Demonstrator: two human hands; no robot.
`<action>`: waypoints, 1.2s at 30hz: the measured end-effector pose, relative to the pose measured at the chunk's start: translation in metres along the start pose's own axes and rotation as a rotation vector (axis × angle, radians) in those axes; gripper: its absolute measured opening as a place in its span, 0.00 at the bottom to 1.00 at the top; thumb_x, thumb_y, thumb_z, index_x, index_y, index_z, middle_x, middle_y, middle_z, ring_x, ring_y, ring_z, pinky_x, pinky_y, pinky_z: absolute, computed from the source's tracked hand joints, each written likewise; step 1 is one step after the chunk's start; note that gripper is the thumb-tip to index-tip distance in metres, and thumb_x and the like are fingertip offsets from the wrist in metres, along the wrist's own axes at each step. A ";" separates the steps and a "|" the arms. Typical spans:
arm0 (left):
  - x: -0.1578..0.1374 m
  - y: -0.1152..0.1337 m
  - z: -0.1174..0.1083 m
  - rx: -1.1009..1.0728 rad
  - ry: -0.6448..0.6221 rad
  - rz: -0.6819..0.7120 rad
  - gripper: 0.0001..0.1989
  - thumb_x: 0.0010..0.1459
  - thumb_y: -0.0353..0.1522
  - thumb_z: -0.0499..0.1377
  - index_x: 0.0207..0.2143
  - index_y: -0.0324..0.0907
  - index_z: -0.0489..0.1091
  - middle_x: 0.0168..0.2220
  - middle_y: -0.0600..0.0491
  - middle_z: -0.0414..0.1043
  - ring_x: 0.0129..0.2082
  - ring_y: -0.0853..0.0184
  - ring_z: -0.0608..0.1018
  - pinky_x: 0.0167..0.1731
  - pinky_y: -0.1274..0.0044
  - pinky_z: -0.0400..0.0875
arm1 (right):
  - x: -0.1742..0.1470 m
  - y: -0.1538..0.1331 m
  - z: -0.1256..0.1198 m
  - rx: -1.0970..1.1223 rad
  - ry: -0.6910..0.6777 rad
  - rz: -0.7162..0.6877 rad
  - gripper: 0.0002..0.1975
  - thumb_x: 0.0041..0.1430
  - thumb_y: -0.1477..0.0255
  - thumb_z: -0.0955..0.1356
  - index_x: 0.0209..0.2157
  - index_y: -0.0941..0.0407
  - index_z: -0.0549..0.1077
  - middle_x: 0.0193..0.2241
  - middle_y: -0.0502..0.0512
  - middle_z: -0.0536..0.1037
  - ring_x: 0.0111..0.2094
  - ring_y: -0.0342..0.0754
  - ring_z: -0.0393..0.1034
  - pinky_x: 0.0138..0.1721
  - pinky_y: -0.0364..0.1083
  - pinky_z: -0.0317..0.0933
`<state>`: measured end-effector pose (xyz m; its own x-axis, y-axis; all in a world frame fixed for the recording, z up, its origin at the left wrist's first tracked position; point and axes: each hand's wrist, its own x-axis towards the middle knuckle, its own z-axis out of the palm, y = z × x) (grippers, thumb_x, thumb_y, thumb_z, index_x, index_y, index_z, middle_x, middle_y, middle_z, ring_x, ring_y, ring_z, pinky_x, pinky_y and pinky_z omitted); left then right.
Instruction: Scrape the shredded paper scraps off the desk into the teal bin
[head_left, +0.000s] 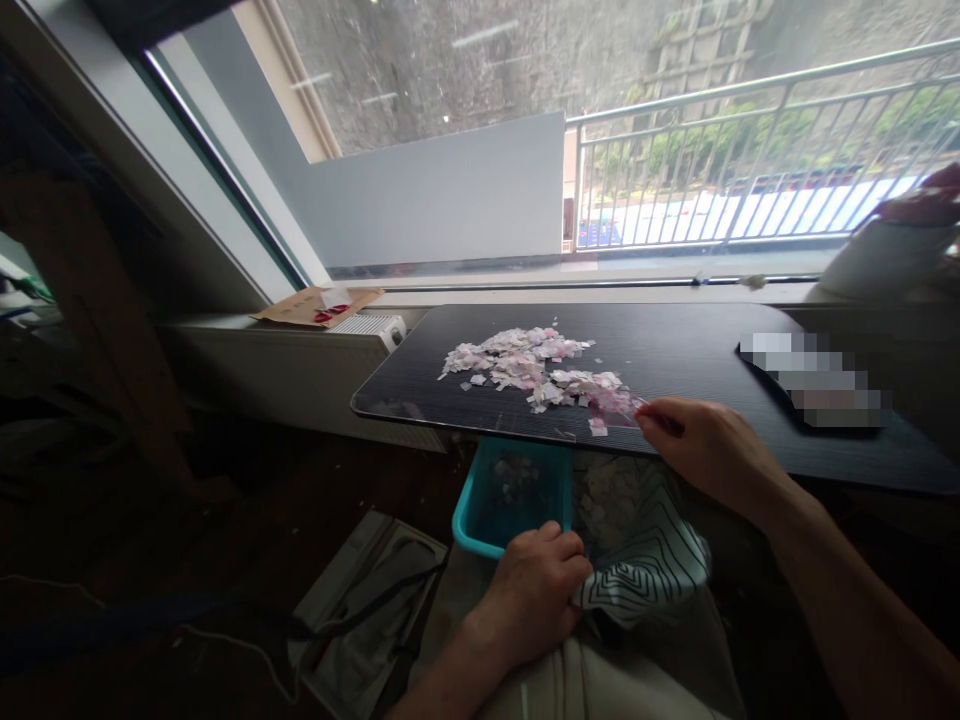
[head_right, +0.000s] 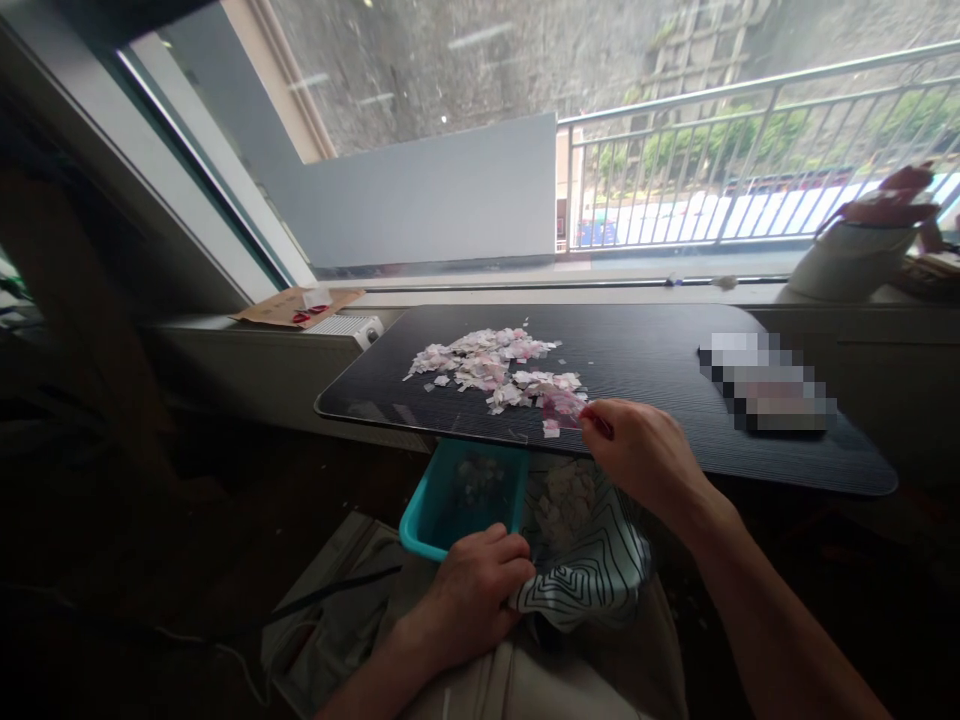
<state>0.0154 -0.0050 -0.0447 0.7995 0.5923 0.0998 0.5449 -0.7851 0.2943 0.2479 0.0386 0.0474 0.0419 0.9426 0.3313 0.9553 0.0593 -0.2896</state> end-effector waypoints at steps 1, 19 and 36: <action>0.000 0.000 0.000 -0.003 0.004 0.001 0.05 0.52 0.28 0.61 0.29 0.42 0.66 0.34 0.56 0.67 0.36 0.65 0.66 0.31 0.74 0.60 | -0.003 0.003 -0.002 0.006 0.004 0.017 0.13 0.57 0.64 0.62 0.31 0.53 0.77 0.21 0.50 0.75 0.24 0.46 0.67 0.27 0.43 0.51; 0.000 -0.001 -0.002 -0.041 0.043 0.018 0.03 0.53 0.26 0.58 0.30 0.41 0.66 0.34 0.54 0.67 0.35 0.65 0.66 0.32 0.74 0.61 | -0.019 0.022 -0.007 0.029 0.112 0.156 0.14 0.56 0.65 0.62 0.33 0.53 0.78 0.25 0.52 0.79 0.27 0.48 0.71 0.28 0.45 0.56; -0.004 -0.008 -0.009 -0.072 0.071 0.029 0.03 0.56 0.26 0.57 0.32 0.41 0.68 0.36 0.52 0.68 0.36 0.63 0.67 0.32 0.74 0.61 | -0.033 0.036 0.001 0.273 0.025 0.126 0.13 0.56 0.64 0.64 0.33 0.55 0.78 0.25 0.50 0.79 0.25 0.46 0.71 0.28 0.43 0.60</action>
<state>0.0051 0.0006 -0.0385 0.7932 0.5831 0.1757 0.5005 -0.7885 0.3573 0.2801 0.0100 0.0252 0.1656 0.9399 0.2986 0.8284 0.0317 -0.5592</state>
